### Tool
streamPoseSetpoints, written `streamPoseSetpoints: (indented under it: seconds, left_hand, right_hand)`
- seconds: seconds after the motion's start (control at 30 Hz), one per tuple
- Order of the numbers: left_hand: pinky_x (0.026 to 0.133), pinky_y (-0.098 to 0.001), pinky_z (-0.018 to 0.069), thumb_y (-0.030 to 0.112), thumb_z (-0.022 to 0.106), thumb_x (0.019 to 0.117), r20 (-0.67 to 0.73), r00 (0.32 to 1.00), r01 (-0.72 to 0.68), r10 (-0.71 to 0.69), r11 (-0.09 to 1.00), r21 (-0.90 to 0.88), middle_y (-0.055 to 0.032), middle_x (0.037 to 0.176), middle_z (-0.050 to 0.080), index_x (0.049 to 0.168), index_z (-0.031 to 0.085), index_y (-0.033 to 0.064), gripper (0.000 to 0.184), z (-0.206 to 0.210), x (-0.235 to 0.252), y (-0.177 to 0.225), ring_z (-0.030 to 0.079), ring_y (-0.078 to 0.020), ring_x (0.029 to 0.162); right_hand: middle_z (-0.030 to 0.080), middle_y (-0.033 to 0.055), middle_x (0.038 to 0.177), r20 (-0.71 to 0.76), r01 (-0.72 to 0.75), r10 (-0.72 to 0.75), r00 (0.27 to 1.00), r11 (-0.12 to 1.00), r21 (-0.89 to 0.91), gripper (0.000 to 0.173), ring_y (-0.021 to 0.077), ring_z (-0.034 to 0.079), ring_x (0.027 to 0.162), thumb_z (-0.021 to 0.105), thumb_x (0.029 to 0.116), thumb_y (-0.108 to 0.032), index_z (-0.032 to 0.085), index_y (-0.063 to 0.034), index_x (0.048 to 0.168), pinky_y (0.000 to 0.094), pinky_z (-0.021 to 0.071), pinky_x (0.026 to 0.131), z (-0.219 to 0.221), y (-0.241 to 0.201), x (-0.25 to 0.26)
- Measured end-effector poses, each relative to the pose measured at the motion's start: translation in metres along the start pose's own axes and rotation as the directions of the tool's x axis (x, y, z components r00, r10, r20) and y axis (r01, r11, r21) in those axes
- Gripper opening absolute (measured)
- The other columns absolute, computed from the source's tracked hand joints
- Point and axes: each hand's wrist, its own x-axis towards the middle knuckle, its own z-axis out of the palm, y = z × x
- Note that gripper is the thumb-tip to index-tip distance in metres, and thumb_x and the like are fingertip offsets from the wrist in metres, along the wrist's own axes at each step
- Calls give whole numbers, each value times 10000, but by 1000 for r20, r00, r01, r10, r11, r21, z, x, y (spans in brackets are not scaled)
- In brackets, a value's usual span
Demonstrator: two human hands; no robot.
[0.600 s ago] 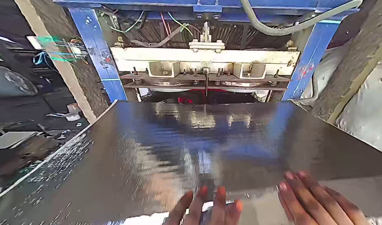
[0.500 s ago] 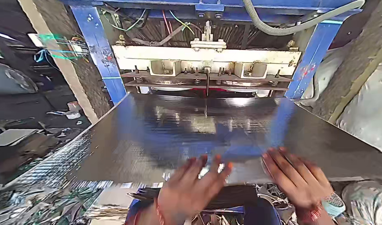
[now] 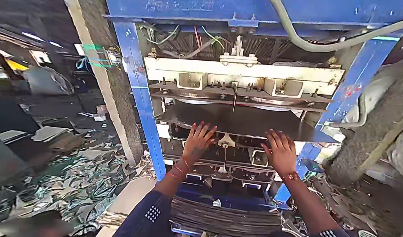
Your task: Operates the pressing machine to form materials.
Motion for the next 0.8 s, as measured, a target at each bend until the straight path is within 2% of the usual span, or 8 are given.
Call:
streamPoseSetpoints:
  seconds: [0.07, 0.13, 0.3, 0.37, 0.5, 0.6, 0.8]
  left_hand:
    - [1146, -678, 316, 325, 448, 1075, 14, 1000, 24, -24, 1000, -7, -154, 1478, 576, 1448, 598, 173, 430, 0, -4, -2, 494, -408, 1409]
    - [1146, -660, 330, 295, 443, 1075, 15, 1000, 17, -17, 1000, -7, -132, 1474, 586, 1436, 610, 169, 418, 3, -4, -3, 511, -385, 1401]
    - [1239, -619, 149, 330, 382, 1107, 267, 950, 181, -164, 983, -42, -88, 1619, 422, 1553, 468, 219, 467, 8, 18, -6, 297, -350, 1540]
    - [1235, -629, 145, 316, 423, 1098, 261, 948, 203, -182, 978, -54, -97, 1615, 427, 1552, 470, 221, 466, 15, 21, -9, 298, -356, 1538]
    - [1239, -638, 101, 338, 410, 1105, 317, 926, 229, -206, 973, -35, -72, 1633, 401, 1563, 450, 237, 471, 14, 29, -12, 272, -344, 1550]
    - [1240, -640, 87, 327, 414, 1106, 351, 916, 209, -192, 978, -11, -71, 1639, 392, 1571, 435, 231, 476, 9, 32, -15, 273, -341, 1550]
    - [1245, -628, 76, 340, 399, 1110, 422, 885, 195, -196, 980, 44, -59, 1646, 381, 1583, 412, 256, 480, 4, 39, -18, 277, -322, 1551]
  right_hand:
    - [560, 229, 1476, -16, -38, 37, 999, 999, -25, 495, 518, 492, 1370, 521, 1024, -351, 614, -41, 1399, 738, 338, 1066, 4, 8, -12]
    - [506, 239, 1523, 19, -51, 52, 998, 999, -18, 534, 530, 443, 1406, 509, 1021, -378, 572, -69, 1452, 763, 297, 1075, 15, 17, -17]
    - [377, 190, 1629, 184, -162, 154, 971, 986, 31, 581, 483, 278, 1517, 514, 1040, -436, 478, -143, 1541, 754, 166, 1154, 27, 17, 7]
    - [358, 180, 1641, 231, -186, 173, 957, 982, 38, 585, 473, 256, 1528, 505, 1046, -439, 462, -151, 1552, 750, 157, 1156, 30, 16, 15]
    - [308, 131, 1674, 332, -230, 209, 920, 973, 27, 575, 413, 215, 1557, 472, 1068, -452, 405, -211, 1585, 716, 156, 1174, 34, 18, 26]
    - [350, 149, 1651, 307, -220, 197, 931, 975, 43, 561, 421, 250, 1544, 453, 1072, -456, 426, -204, 1573, 718, 170, 1167, 36, 18, 26]
    - [330, 134, 1663, 357, -238, 203, 912, 970, 55, 580, 396, 222, 1558, 446, 1073, -479, 409, -201, 1581, 704, 156, 1180, 34, 17, 32]
